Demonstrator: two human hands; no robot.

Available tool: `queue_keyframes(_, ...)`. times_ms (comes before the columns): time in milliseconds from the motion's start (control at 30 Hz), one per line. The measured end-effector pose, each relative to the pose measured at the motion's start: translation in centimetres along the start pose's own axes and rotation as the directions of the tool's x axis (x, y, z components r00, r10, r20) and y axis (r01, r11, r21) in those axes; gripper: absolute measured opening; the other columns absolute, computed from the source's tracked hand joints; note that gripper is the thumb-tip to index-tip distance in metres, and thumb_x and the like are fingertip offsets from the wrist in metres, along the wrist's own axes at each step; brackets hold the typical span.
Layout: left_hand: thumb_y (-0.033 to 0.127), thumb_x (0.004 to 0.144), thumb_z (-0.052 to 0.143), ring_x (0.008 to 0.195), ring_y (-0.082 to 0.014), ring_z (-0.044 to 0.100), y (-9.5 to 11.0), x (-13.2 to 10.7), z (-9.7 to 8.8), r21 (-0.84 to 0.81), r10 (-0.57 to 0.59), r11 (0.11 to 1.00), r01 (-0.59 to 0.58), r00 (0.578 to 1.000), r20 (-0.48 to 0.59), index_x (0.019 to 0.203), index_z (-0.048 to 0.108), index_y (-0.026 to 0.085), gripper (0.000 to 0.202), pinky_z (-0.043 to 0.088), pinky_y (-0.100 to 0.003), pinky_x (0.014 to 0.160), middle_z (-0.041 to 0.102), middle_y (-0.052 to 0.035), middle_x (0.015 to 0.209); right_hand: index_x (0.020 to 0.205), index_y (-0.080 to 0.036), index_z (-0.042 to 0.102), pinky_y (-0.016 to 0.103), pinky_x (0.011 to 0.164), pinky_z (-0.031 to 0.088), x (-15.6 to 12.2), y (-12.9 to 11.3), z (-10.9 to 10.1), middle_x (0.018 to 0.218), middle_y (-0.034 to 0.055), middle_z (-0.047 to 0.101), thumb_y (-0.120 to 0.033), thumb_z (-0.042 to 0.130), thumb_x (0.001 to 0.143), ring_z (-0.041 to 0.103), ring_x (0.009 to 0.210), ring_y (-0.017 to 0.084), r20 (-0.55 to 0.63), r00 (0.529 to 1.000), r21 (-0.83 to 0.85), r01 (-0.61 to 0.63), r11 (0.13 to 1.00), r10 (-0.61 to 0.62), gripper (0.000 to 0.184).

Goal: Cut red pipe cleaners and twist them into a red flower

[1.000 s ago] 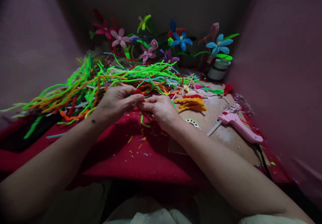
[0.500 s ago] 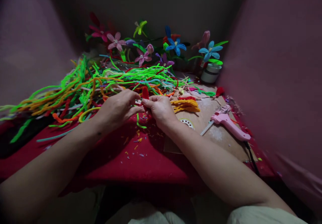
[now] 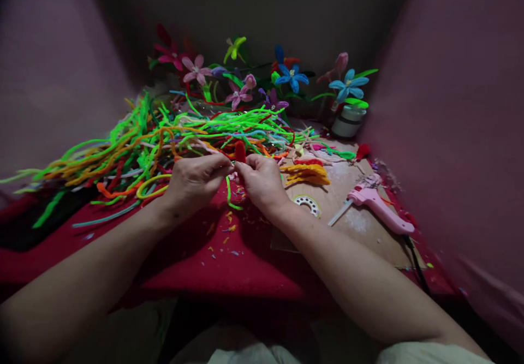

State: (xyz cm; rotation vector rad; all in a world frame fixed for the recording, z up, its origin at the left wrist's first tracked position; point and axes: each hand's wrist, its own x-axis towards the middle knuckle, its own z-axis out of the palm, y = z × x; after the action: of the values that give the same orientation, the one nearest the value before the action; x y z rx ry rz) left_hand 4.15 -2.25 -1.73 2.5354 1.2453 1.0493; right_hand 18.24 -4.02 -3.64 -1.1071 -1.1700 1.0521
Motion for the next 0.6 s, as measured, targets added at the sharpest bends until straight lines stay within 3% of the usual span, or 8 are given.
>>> queue_keyframes(67, 0.027, 0.080, 0.056, 0.053, -0.0103, 0.045, -0.2, 0.5, -0.2, -0.272, -0.195, 0.943, 0.190, 0.981, 0.008, 0.070, 0.060, 0.017, 0.015, 0.034, -0.024, 0.053, 0.053, 0.0016, 0.056, 0.056, -0.018, 0.048, 0.023, 0.042, 0.024, 0.1, -0.1, -0.1, 0.047, -0.0047, 0.048, -0.031, 0.066, 0.071, 0.038, 0.041, 0.007, 0.015, 0.996, 0.142, -0.088, 0.986, 0.086, 0.027)
queue_keyframes(167, 0.026, 0.078, 0.058, 0.043, -0.0068, 0.039, -0.7, 1.1, -0.4, -0.645, -0.429, 0.612, 0.458, 0.877, 0.215, 0.072, 0.058, 0.016, 0.012, 0.030, -0.020, 0.041, 0.052, 0.0027, 0.057, 0.060, -0.017, 0.050, 0.022, 0.039, 0.021, 0.5, -0.3, -0.3, 0.047, -0.0058, 0.047, -0.029, 0.072, 0.065, 0.036, 0.040, 0.006, 0.030, 0.985, 0.329, -0.168, 0.929, 0.167, 0.026)
queue_keyframes(233, 0.023, 0.073, 0.065, 0.043, -0.0045, 0.038, -0.8, 1.2, -0.2, -0.740, -0.408, 0.385, 0.552, 0.821, 0.400, 0.073, 0.060, 0.013, 0.010, 0.028, -0.018, 0.038, 0.053, 0.0019, 0.061, 0.065, -0.016, 0.054, 0.022, 0.039, 0.024, 0.6, -0.4, -0.3, 0.051, -0.0062, 0.048, -0.027, 0.075, 0.062, 0.036, 0.041, 0.005, 0.046, 0.981, 0.419, -0.189, 0.888, 0.187, 0.023)
queue_keyframes(300, 0.021, 0.069, 0.070, 0.045, -0.0030, 0.039, -0.5, 1.0, 0.2, -0.756, -0.303, 0.232, 0.612, 0.784, 0.542, 0.074, 0.062, 0.012, 0.013, 0.028, -0.016, 0.039, 0.054, 0.0016, 0.063, 0.069, -0.016, 0.057, 0.022, 0.042, 0.031, 0.6, -0.4, -0.3, 0.054, -0.0058, 0.051, -0.026, 0.076, 0.060, 0.040, 0.043, 0.006, 0.059, 0.977, 0.460, -0.208, 0.863, 0.204, 0.023)
queue_keyframes(433, 0.024, 0.068, 0.073, 0.044, -0.0022, 0.038, 0.2, 0.7, 1.0, -0.723, -0.237, 0.090, 0.685, 0.720, 0.653, 0.069, 0.059, 0.012, 0.018, 0.027, -0.015, 0.039, 0.054, 0.0013, 0.060, 0.069, -0.016, 0.058, 0.022, 0.045, 0.038, 0.2, -0.3, 0.0, 0.057, -0.0038, 0.056, -0.026, 0.075, 0.060, 0.048, 0.045, 0.007, 0.073, 0.977, 0.449, -0.210, 0.868, 0.199, 0.022)
queue_keyframes(533, 0.018, 0.064, 0.071, 0.039, -0.0023, 0.032, 0.3, 0.6, 1.3, -0.699, -0.238, 0.055, 0.713, 0.689, 0.685, 0.066, 0.056, 0.014, 0.016, 0.021, -0.014, 0.035, 0.047, 0.0045, 0.050, 0.061, -0.016, 0.054, 0.022, 0.044, 0.035, -0.1, -0.1, 0.0, 0.053, -0.0048, 0.052, -0.025, 0.074, 0.062, 0.046, 0.044, 0.006, 0.044, 0.989, 0.386, -0.148, 0.911, 0.143, 0.022)
queue_keyframes(600, 0.017, 0.063, 0.070, 0.037, -0.0024, 0.028, 0.3, 0.5, 1.5, -0.702, -0.214, 0.052, 0.711, 0.694, 0.687, 0.068, 0.055, 0.015, 0.016, 0.017, -0.014, 0.034, 0.044, 0.0060, 0.046, 0.056, -0.016, 0.050, 0.021, 0.044, 0.034, -0.2, 0.0, 0.0, 0.051, -0.0056, 0.048, -0.025, 0.073, 0.063, 0.044, 0.043, 0.006, 0.013, 0.995, 0.334, -0.101, 0.937, 0.103, 0.026)
